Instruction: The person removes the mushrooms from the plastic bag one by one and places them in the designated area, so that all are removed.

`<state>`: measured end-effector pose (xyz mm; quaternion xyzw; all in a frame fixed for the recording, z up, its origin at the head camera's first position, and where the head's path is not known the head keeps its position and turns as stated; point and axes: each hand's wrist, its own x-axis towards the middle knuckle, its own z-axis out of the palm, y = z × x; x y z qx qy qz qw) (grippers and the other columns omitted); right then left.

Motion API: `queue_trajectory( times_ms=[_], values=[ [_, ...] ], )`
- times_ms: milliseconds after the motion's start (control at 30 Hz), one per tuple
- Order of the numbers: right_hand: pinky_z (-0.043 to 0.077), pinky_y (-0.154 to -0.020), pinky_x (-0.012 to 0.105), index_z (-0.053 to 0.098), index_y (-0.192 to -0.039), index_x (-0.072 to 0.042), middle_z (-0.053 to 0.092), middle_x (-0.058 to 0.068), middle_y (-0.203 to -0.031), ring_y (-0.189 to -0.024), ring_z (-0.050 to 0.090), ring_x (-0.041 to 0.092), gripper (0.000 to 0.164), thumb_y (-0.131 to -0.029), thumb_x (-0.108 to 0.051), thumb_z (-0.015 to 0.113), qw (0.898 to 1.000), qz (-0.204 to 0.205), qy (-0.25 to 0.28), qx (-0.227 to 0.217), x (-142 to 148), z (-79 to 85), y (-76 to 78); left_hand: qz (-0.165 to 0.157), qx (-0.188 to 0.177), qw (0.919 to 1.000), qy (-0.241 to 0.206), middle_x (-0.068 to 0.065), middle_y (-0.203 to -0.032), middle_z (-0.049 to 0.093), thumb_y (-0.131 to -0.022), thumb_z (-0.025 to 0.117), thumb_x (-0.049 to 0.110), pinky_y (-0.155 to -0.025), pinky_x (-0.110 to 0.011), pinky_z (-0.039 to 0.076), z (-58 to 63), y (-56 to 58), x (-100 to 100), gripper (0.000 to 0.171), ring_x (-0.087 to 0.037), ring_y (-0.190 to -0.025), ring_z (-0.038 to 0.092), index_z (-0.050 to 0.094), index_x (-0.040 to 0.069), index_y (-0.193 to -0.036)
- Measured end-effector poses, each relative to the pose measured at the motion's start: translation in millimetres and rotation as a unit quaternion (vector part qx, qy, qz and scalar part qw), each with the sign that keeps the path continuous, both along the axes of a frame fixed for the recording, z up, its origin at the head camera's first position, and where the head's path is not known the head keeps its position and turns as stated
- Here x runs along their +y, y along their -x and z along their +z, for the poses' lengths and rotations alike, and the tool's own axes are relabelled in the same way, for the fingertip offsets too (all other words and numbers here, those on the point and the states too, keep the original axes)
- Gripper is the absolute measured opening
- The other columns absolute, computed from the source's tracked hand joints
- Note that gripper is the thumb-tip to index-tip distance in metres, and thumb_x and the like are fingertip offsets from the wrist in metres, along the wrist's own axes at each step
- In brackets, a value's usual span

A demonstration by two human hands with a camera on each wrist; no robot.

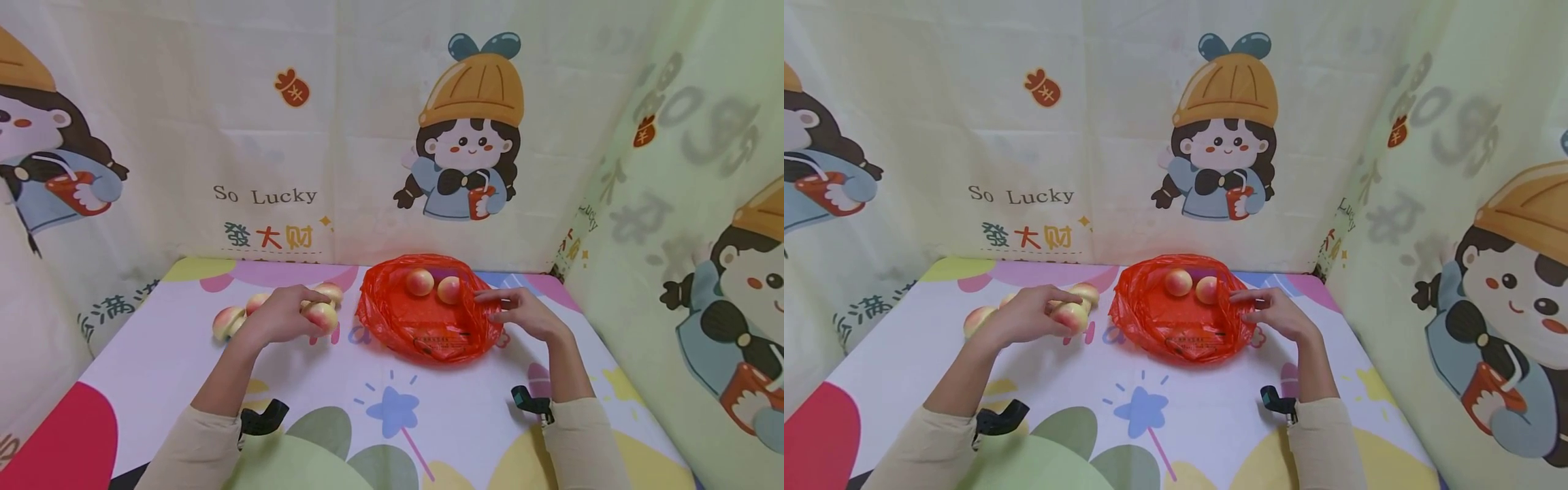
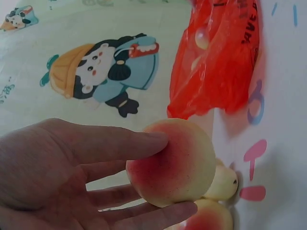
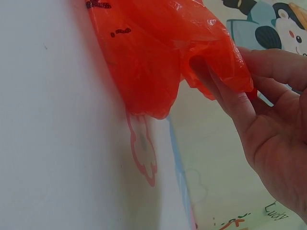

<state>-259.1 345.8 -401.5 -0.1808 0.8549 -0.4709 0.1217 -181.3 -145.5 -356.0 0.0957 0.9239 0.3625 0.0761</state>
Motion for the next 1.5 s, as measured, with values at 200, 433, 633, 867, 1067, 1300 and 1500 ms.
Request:
queue_trajectory(
  times_ms=[200, 433, 633, 867, 1067, 1300, 1500],
  values=[
    [0.062, -0.090, 0.039, 0.073, -0.131, -0.017, 0.060, 0.010, -0.148, -0.138, 0.047, 0.039, 0.040, -0.092, -0.007, 0.071, 1.000, -0.003, 0.003, 0.000, -1.0, 1.9, -0.8, 0.007, -0.001, 0.9994, 0.034, -0.010, -0.105, 0.070, -0.083, 0.083, 0.016, -0.069, -0.031, 0.048, -0.7, -0.9, -14.4, 0.056, -0.025, -0.093, 0.057, 0.069, 0.008, -0.136],
    [0.061, -0.092, 0.042, 0.074, -0.131, -0.018, 0.060, 0.009, -0.149, -0.138, 0.048, 0.038, 0.040, -0.092, -0.008, 0.072, 1.000, -0.005, 0.002, -0.008, -1.6, 1.2, -0.9, 0.010, -0.010, 0.9981, 0.061, -0.015, -0.120, 0.071, -0.080, 0.083, 0.013, -0.074, -0.032, 0.052, -5.9, -1.9, -27.8, 0.054, -0.027, -0.098, 0.059, 0.070, 0.005, -0.132],
    [0.061, -0.093, 0.045, 0.074, -0.131, -0.017, 0.060, 0.010, -0.148, -0.139, 0.047, 0.039, 0.040, -0.092, -0.009, 0.072, 1.000, -0.004, 0.003, -0.003, -0.9, 1.3, -0.2, -0.010, 0.008, 0.9964, 0.084, -0.008, -0.099, 0.070, -0.076, 0.083, 0.011, -0.070, -0.031, 0.048, -5.7, -3.4, -36.1, 0.045, -0.022, -0.085, 0.059, 0.074, 0.007, -0.120],
    [0.062, -0.092, 0.046, 0.074, -0.131, -0.017, 0.061, 0.010, -0.148, -0.138, 0.047, 0.039, 0.040, -0.092, -0.008, 0.073, 1.000, -0.003, 0.005, -0.005, -0.9, 1.9, 0.0, -0.025, 0.006, 0.9938, 0.108, -0.004, -0.085, 0.064, -0.076, 0.081, 0.011, -0.067, -0.032, 0.044, -1.6, -6.5, -43.4, 0.032, -0.021, -0.080, 0.056, 0.076, 0.010, -0.108],
    [0.062, -0.092, 0.045, 0.073, -0.131, -0.015, 0.061, 0.010, -0.148, -0.139, 0.047, 0.039, 0.040, -0.092, -0.007, 0.072, 1.000, 0.000, 0.009, -0.006, -0.2, 0.1, -0.1, -0.033, 0.004, 0.9906, 0.133, -0.002, -0.083, 0.063, -0.076, 0.079, 0.008, -0.065, -0.032, 0.043, -2.2, -6.8, -43.5, 0.029, -0.021, -0.080, 0.055, 0.076, 0.011, -0.104],
    [0.062, -0.090, 0.038, 0.074, -0.130, -0.016, 0.061, 0.010, -0.147, -0.138, 0.047, 0.039, 0.040, -0.092, -0.007, 0.071, 1.000, -0.002, 0.006, -0.005, -0.1, 0.3, -0.1, -0.013, -0.003, 0.9911, 0.133, -0.009, -0.096, 0.067, -0.069, 0.076, 0.001, -0.064, -0.031, 0.045, -3.1, -7.6, -41.1, 0.051, -0.024, -0.084, 0.056, 0.073, 0.001, -0.120],
    [0.062, -0.090, 0.038, 0.074, -0.130, -0.016, 0.062, 0.009, -0.148, -0.138, 0.048, 0.040, 0.039, -0.092, -0.007, 0.071, 1.000, -0.002, 0.002, -0.004, -0.4, 1.2, 0.2, -0.007, -0.014, 0.9917, 0.128, -0.012, -0.100, 0.068, -0.069, 0.075, -0.003, -0.062, -0.031, 0.050, -8.0, -5.2, -40.9, 0.052, -0.026, -0.086, 0.058, 0.072, -0.004, -0.121]
  ],
)
